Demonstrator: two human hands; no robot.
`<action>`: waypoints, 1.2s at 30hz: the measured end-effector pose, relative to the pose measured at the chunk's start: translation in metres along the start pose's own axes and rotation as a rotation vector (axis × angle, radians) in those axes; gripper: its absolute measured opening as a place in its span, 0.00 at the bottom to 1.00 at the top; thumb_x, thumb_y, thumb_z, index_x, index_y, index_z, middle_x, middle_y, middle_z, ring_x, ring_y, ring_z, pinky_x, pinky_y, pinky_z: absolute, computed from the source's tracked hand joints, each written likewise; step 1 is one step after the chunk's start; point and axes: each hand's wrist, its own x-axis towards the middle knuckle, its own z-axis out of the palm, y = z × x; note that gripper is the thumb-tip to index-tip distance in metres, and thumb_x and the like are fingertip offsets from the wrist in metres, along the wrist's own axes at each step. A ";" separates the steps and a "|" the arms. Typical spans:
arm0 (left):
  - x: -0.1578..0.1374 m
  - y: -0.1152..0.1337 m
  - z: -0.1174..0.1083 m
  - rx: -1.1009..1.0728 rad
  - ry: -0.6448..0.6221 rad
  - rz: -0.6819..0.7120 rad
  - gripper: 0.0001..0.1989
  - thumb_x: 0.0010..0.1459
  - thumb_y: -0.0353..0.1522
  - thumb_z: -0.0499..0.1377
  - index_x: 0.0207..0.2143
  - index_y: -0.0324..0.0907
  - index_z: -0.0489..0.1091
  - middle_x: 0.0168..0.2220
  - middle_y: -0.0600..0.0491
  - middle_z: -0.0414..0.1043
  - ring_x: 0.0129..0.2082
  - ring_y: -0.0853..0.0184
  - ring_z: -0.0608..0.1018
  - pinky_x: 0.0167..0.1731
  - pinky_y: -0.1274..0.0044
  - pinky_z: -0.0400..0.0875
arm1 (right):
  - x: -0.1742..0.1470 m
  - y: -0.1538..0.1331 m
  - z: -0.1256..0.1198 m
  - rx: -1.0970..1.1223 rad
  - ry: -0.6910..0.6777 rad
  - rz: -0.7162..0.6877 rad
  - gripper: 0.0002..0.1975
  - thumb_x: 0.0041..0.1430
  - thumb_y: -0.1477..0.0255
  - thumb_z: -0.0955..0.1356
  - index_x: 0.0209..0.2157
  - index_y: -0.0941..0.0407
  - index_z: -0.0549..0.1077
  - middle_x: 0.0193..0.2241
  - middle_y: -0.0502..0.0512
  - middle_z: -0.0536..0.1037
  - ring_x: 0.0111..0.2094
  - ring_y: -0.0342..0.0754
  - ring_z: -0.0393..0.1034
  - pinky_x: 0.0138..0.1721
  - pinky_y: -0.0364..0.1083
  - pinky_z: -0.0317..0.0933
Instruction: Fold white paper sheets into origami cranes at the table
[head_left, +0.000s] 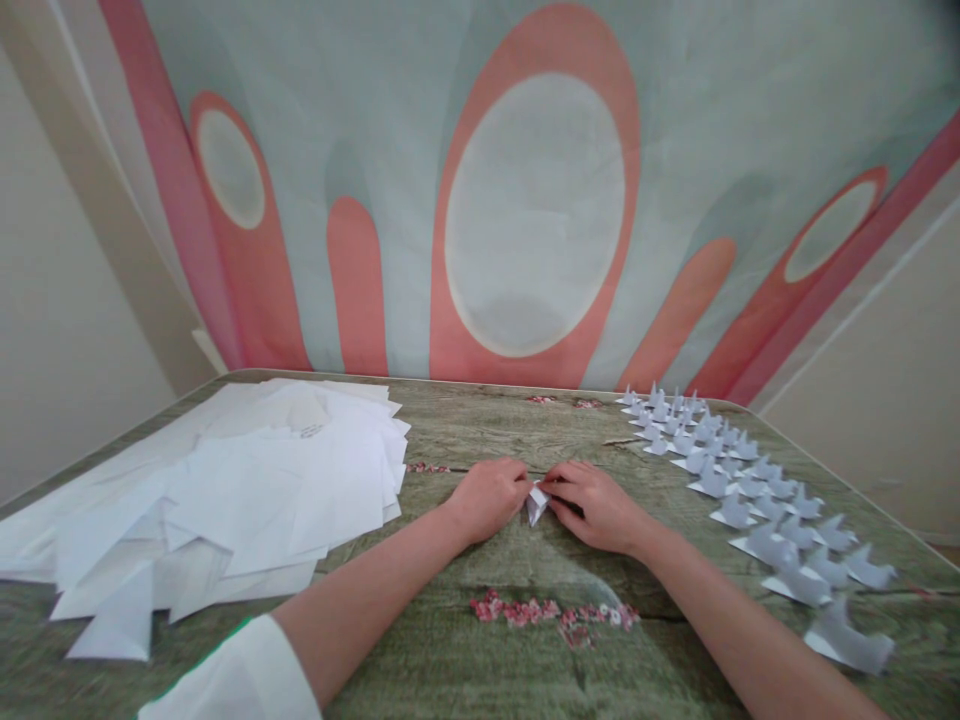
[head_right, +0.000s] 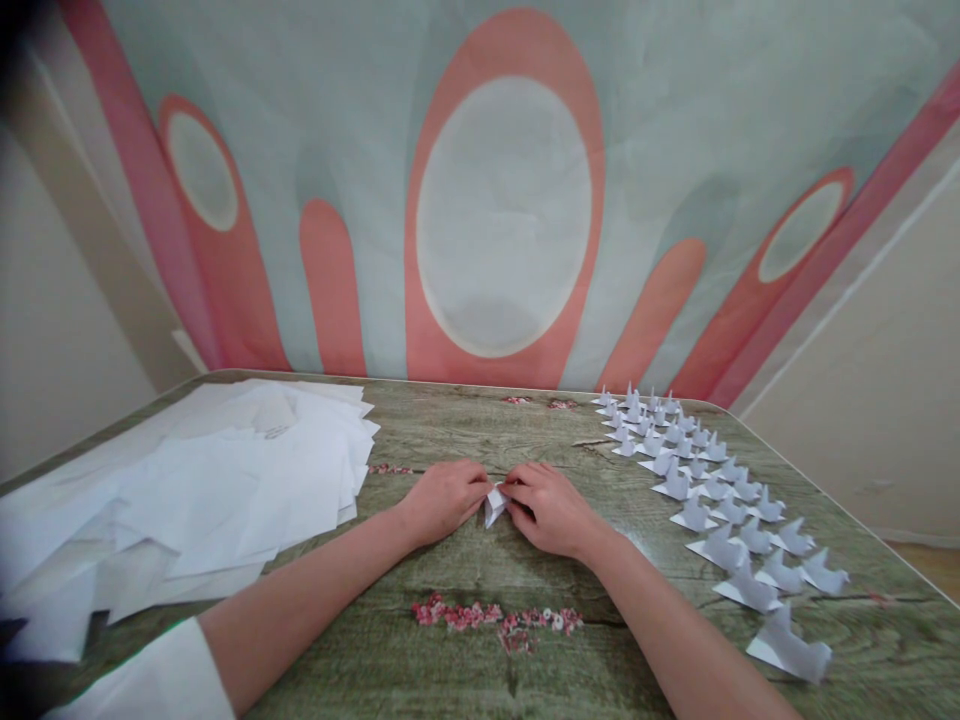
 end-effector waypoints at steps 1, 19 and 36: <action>0.000 0.000 0.000 0.001 -0.002 0.006 0.09 0.60 0.31 0.51 0.35 0.41 0.71 0.33 0.50 0.69 0.36 0.65 0.71 0.35 0.76 0.66 | 0.000 0.001 0.001 0.010 0.005 -0.005 0.13 0.54 0.77 0.63 0.41 0.54 0.73 0.36 0.57 0.73 0.39 0.49 0.65 0.42 0.49 0.58; -0.004 -0.006 0.006 -0.155 0.025 -0.031 0.14 0.52 0.25 0.54 0.41 0.43 0.71 0.39 0.50 0.69 0.41 0.64 0.69 0.43 0.73 0.64 | 0.004 0.007 0.031 0.311 0.172 0.234 0.08 0.57 0.69 0.65 0.34 0.54 0.76 0.31 0.55 0.72 0.33 0.46 0.67 0.36 0.45 0.62; -0.004 -0.020 0.018 -0.572 0.129 -0.115 0.12 0.51 0.24 0.53 0.35 0.41 0.75 0.36 0.52 0.71 0.36 0.69 0.72 0.40 0.78 0.66 | 0.006 -0.002 0.030 0.227 0.141 0.294 0.08 0.53 0.67 0.67 0.35 0.55 0.75 0.30 0.53 0.70 0.32 0.46 0.65 0.35 0.45 0.59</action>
